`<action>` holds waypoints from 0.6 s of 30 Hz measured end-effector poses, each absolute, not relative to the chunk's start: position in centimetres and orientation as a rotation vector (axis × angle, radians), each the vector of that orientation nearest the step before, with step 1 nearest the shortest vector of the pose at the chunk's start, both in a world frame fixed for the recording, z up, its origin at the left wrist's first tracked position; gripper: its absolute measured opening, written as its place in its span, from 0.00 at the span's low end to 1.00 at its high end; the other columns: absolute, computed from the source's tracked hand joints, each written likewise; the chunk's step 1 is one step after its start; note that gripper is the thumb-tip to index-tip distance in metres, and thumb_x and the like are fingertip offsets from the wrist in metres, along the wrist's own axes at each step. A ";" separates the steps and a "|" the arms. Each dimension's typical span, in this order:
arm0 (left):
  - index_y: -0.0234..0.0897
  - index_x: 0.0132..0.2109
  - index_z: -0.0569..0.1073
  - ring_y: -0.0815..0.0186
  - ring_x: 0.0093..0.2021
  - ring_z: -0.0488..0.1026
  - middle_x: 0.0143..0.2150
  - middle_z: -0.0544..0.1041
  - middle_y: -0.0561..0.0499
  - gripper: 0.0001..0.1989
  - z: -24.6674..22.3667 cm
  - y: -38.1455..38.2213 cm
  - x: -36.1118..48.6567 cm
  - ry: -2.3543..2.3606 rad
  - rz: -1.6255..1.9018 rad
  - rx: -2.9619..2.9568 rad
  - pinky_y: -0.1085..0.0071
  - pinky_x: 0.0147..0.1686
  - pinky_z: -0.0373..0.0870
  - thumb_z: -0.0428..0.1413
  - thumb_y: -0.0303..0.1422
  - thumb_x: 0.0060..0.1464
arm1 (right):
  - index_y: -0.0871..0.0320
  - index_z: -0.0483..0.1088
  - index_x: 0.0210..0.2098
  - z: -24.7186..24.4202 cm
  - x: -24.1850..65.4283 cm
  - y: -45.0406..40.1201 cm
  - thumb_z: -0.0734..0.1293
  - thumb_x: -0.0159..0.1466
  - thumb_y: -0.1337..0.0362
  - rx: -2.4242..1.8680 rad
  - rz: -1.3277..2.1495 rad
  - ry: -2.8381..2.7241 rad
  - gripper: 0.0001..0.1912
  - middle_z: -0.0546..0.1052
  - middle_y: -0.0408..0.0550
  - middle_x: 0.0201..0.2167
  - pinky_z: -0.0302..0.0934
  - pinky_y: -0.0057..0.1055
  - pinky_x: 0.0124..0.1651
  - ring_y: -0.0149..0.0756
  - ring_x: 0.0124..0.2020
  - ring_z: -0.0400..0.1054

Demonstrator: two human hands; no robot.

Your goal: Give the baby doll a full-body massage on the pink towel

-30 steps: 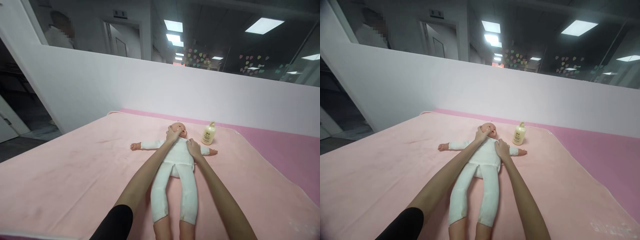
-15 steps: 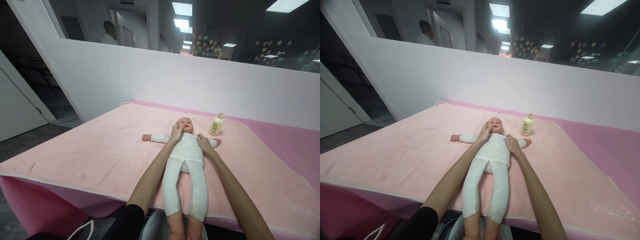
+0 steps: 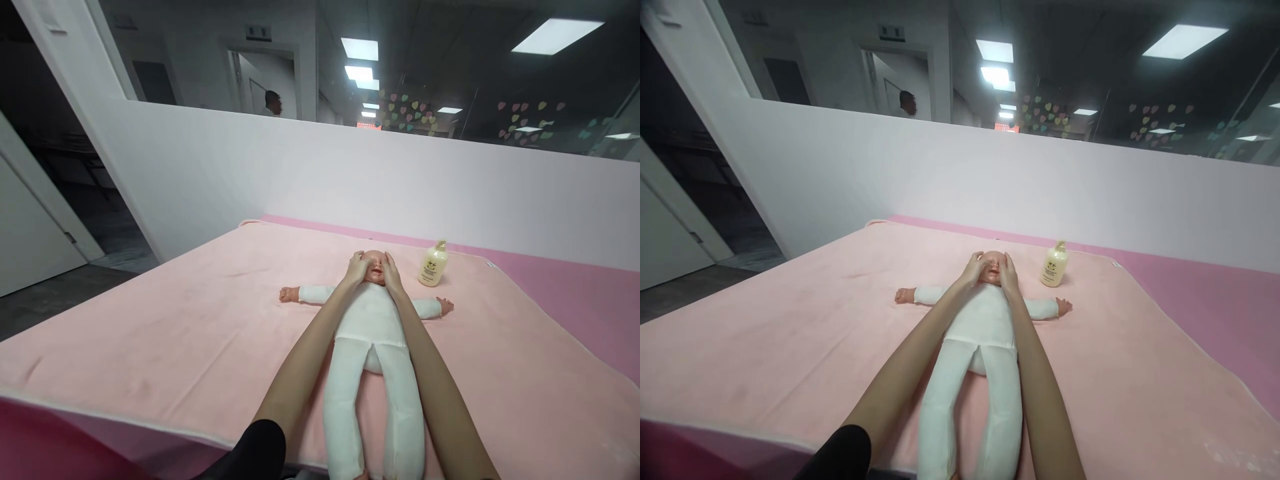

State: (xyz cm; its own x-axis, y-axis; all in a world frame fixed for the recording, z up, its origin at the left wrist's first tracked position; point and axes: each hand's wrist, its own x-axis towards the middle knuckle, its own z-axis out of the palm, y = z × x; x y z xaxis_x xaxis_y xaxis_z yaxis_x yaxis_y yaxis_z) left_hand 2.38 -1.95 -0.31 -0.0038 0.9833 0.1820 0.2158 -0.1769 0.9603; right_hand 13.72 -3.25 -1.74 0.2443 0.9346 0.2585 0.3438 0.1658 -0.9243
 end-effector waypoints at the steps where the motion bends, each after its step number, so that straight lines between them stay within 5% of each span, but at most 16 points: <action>1: 0.36 0.58 0.62 0.59 0.60 0.61 0.60 0.64 0.43 0.27 -0.3 -1.6 2.6 1.259 1.268 1.501 0.66 0.56 0.58 0.50 0.35 0.50 | 0.57 0.54 0.60 -2.0 13.9 -3.1 0.51 0.62 0.52 -1.386 0.662 -1.302 0.29 0.58 0.50 0.62 0.48 0.32 0.61 0.34 0.62 0.52; 8: 0.36 0.56 0.66 0.59 0.60 0.61 0.60 0.65 0.43 0.27 -1.2 -1.3 2.9 1.225 1.339 1.650 0.66 0.59 0.54 0.53 0.37 0.49 | 0.57 0.57 0.55 -1.9 14.1 -2.7 0.57 0.58 0.58 -1.272 0.872 -1.118 0.26 0.65 0.52 0.56 0.61 0.29 0.52 0.35 0.54 0.62; 18: 0.35 0.55 0.69 0.61 0.59 0.63 0.58 0.68 0.46 0.23 -0.9 -0.8 2.7 1.168 1.351 1.446 0.67 0.59 0.56 0.51 0.33 0.51 | 0.58 0.63 0.54 -1.4 13.7 -2.8 0.59 0.59 0.60 -1.189 0.844 -1.177 0.24 0.62 0.49 0.60 0.49 0.34 0.62 0.36 0.61 0.55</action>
State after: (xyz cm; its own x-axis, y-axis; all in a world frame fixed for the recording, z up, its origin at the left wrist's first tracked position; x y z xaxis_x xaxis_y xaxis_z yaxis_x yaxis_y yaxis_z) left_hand 2.69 -0.80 -0.87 -0.0051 0.9717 0.2363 0.0930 -0.2348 0.9676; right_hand 13.65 -2.82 -1.40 0.2245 0.9474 0.2283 0.0877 0.2137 -0.9729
